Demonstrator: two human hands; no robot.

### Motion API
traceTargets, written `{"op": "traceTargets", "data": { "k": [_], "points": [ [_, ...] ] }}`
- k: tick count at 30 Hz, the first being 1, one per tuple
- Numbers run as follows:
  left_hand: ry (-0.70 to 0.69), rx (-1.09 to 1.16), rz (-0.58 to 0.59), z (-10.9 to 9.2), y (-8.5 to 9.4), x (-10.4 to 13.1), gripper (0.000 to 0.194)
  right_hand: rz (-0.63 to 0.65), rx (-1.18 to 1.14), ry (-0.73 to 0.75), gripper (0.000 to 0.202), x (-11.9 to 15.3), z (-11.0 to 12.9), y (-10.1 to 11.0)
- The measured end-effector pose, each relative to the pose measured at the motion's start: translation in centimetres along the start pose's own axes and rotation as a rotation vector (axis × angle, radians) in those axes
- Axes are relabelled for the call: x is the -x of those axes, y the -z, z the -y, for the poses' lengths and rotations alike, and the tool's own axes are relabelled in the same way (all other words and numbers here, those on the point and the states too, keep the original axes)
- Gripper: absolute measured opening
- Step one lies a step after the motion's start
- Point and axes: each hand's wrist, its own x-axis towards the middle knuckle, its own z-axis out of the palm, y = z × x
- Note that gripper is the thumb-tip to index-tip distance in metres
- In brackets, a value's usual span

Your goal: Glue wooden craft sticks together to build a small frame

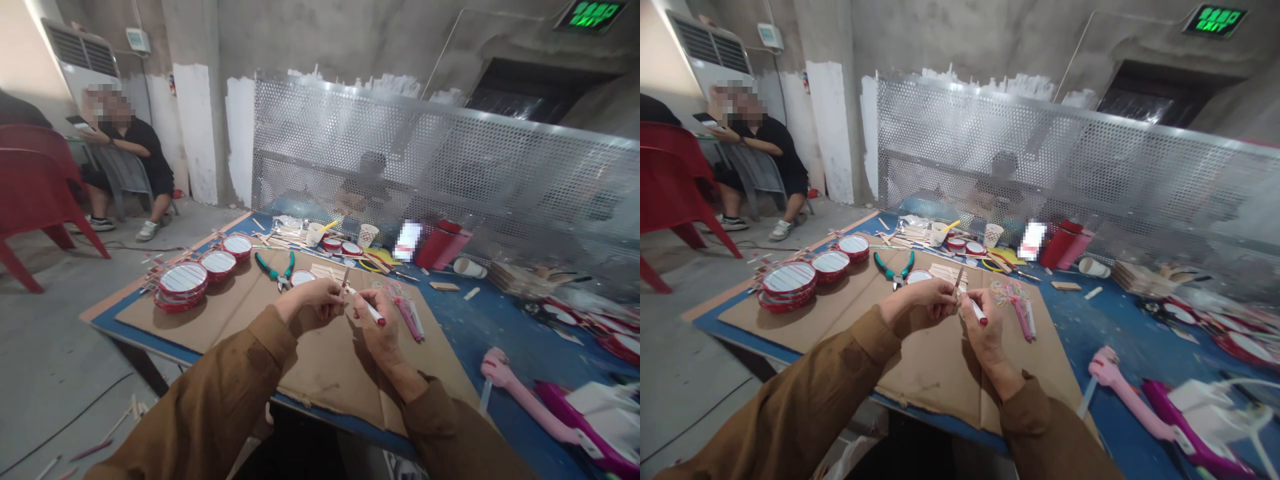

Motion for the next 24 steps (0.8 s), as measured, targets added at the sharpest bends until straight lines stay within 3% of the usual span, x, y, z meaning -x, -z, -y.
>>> {"op": "traceTargets", "data": {
  "k": [24],
  "points": [
    [0.015,-0.01,-0.018,-0.92,-0.25,0.73,0.012,0.077,0.068,0.038,0.03,-0.01,-0.24,-0.07]
  ]
}}
